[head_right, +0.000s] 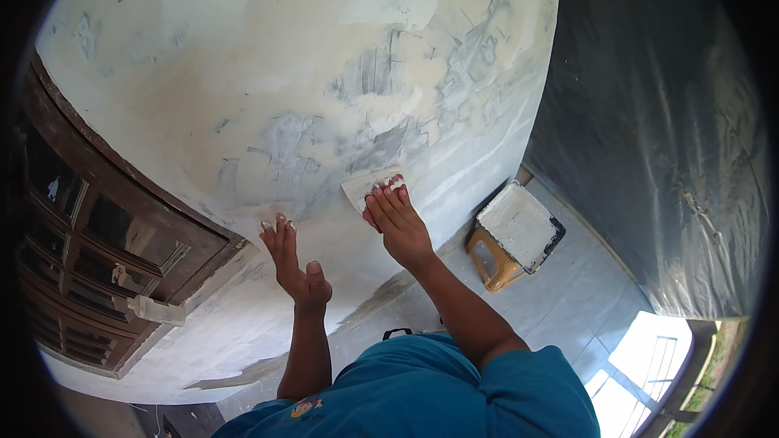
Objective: Apply wall putty to a wall using a putty knife to smooth the surface.
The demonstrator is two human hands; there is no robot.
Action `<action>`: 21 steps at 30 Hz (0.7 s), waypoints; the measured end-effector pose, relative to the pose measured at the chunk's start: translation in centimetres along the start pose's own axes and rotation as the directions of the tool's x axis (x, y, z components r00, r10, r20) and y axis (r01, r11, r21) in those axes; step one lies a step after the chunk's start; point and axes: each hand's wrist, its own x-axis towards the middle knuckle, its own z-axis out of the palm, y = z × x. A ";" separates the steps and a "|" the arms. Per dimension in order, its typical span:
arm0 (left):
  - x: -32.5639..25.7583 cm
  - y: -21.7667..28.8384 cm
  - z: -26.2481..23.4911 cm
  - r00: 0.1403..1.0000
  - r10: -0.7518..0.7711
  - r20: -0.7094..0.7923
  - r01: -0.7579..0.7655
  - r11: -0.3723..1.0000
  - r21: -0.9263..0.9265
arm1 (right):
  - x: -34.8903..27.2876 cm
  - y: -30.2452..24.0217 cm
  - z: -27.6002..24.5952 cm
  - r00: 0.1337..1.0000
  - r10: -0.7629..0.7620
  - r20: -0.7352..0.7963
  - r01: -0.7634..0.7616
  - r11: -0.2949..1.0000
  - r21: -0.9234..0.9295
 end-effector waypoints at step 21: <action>-1.9 0.7 3.0 0.958 -0.016 0.287 0.094 0.961 -0.260 | -4.8 -3.0 -6.4 0.658 0.714 0.238 -0.753 0.620 0.221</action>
